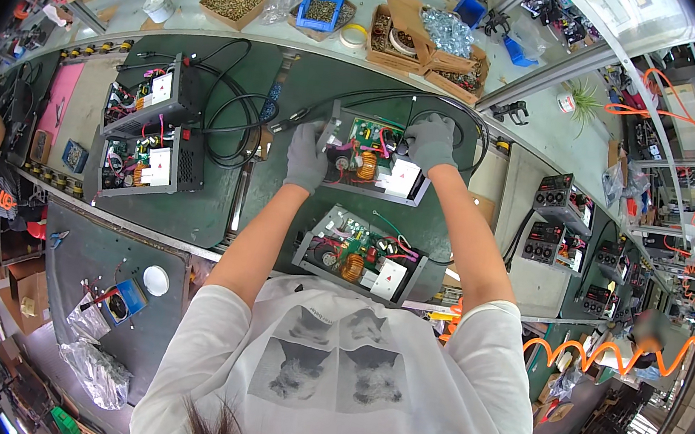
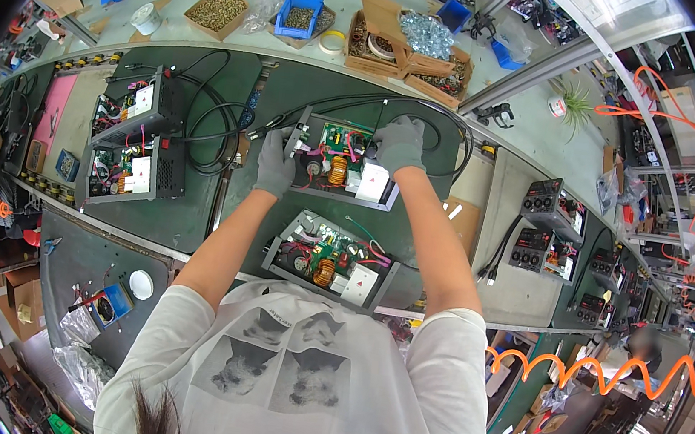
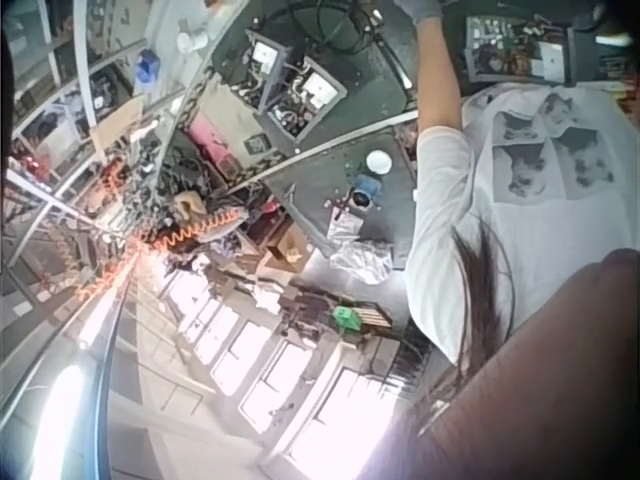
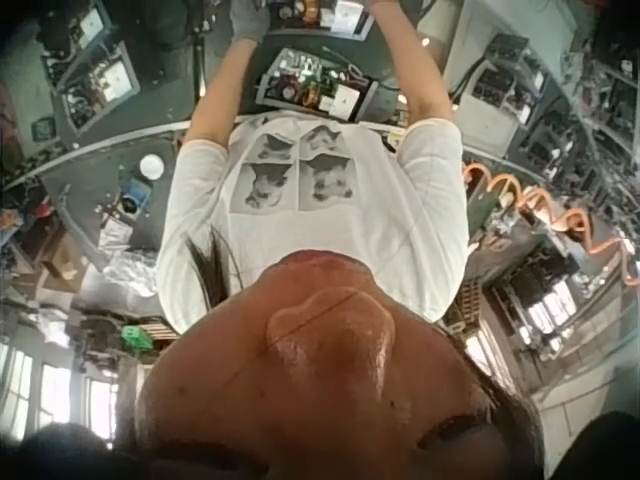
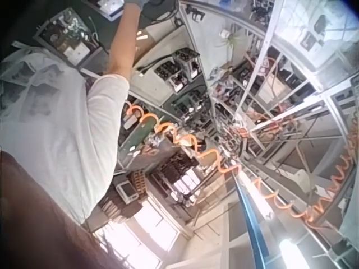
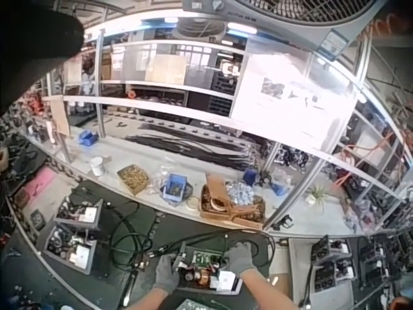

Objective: Assembling and checking electrical power supply units at a workbench.

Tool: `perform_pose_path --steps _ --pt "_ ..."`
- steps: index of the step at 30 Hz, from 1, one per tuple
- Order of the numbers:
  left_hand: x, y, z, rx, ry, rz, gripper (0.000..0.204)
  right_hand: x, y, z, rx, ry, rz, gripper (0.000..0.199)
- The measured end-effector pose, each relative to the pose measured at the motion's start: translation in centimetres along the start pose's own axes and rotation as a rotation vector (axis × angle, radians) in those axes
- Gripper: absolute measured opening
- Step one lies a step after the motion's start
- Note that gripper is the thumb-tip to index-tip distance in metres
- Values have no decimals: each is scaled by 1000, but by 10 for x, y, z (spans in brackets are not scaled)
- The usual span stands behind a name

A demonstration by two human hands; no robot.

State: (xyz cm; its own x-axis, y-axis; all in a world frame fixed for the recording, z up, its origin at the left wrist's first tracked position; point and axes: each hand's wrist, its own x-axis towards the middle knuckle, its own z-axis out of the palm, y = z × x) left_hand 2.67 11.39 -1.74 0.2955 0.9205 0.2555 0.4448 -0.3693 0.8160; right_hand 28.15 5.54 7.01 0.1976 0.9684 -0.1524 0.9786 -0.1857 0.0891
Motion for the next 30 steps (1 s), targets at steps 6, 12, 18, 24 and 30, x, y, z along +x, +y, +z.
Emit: perform_pose_path --steps 6,12,18,24,30 --pt "4 -2 2 5 17 22 45 3 1 4 282 52 89 23" --pt "0 1 2 8 4 9 46 2 -1 14 313 180 202 29" --pt "0 -2 0 11 21 18 47 -2 -8 12 54 227 -58 37" --pt "-2 0 -1 4 21 -6 48 2 -5 15 149 251 -21 34" --pt "0 2 0 -15 21 8 47 13 -8 17 288 60 265 32"
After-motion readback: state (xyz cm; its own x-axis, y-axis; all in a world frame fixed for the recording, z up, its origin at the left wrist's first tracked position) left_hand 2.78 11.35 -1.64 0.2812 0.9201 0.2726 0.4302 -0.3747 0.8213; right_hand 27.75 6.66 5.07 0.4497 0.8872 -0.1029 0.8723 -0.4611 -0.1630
